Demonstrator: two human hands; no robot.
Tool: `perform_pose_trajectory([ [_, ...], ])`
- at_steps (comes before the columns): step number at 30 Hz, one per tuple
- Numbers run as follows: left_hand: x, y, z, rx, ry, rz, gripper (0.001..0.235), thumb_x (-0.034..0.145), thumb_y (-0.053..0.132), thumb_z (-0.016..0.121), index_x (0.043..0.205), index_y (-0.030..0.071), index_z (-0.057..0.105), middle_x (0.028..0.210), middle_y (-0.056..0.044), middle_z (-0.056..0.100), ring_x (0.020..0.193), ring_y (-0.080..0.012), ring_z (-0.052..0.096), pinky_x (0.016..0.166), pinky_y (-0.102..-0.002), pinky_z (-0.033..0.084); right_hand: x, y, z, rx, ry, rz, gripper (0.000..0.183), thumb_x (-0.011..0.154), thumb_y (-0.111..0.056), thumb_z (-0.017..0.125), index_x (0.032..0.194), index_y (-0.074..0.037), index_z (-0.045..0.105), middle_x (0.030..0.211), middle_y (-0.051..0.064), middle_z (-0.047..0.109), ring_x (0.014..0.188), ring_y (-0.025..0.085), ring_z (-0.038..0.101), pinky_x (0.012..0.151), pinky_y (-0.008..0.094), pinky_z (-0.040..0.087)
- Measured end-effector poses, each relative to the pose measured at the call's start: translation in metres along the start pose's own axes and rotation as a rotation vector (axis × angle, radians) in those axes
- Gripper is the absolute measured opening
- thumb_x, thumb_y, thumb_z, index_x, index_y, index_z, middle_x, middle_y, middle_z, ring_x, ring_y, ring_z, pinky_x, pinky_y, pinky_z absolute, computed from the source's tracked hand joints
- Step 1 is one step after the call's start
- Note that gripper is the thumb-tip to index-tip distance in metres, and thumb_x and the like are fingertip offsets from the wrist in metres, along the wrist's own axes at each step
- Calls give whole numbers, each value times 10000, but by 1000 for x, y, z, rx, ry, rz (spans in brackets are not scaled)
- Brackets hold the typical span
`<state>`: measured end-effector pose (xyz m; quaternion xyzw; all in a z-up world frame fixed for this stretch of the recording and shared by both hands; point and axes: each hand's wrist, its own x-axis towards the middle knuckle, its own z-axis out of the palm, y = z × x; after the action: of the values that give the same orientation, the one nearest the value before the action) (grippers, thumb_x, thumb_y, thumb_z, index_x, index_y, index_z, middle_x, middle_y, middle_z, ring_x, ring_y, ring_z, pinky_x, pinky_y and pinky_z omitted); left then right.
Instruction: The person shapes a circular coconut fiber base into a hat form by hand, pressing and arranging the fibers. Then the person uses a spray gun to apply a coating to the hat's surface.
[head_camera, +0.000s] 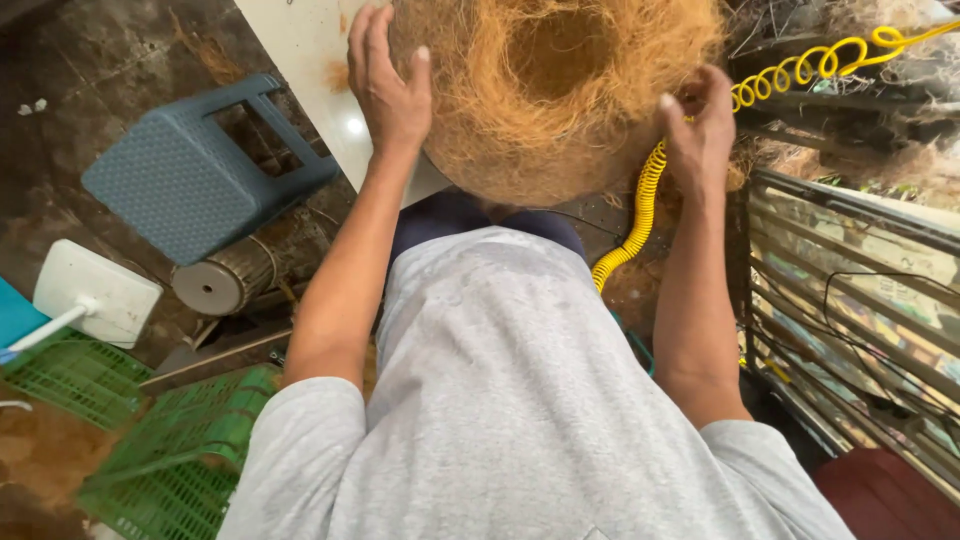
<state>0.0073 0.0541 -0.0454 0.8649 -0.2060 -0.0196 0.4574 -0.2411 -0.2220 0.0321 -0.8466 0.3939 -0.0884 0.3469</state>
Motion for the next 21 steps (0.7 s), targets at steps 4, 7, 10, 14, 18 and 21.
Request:
perform_pose_trajectory([
  [4,-6,43,15,253,-36,29,630,920,677,466,1298,177,537,1477,-119,438,1404,-332,418,1166,-589,321,-13,8,-1,82,-31,42,529,957,-372,637,1365,-86,460,1096,107,602,951,221,583,769,371,491],
  [7,-2,63,26,480,-164,56,761,853,708,701,1354,192,453,1506,-125,406,1436,-333,352,1205,-578,248,-20,-1,1,85,-22,102,501,930,-129,715,1336,-86,424,1074,92,591,887,196,593,730,321,519],
  [10,5,42,50,671,-288,64,958,895,605,946,1492,190,322,1576,-125,309,1483,-319,272,1242,-518,215,-32,3,18,166,90,161,597,885,-78,747,1331,-128,353,1174,125,535,840,167,605,714,293,553],
  [14,22,33,53,547,-266,169,763,936,208,876,1503,127,371,1548,-97,410,1446,-288,386,1223,-455,305,-47,47,53,733,123,408,547,894,26,709,1315,-112,387,812,-33,493,685,90,538,599,240,481],
  [18,43,29,51,348,-201,276,621,911,85,793,1427,97,447,1420,-137,548,1303,-343,552,1132,-462,430,-71,45,63,890,73,573,509,898,-6,701,1272,-111,372,863,-25,410,723,83,484,561,239,467],
  [21,53,22,57,178,-104,444,390,838,18,684,1208,104,594,1101,-152,666,959,-375,629,774,-460,480,-92,24,62,828,-70,659,241,928,-71,666,1085,-86,483,971,68,654,890,207,708,701,316,633],
])
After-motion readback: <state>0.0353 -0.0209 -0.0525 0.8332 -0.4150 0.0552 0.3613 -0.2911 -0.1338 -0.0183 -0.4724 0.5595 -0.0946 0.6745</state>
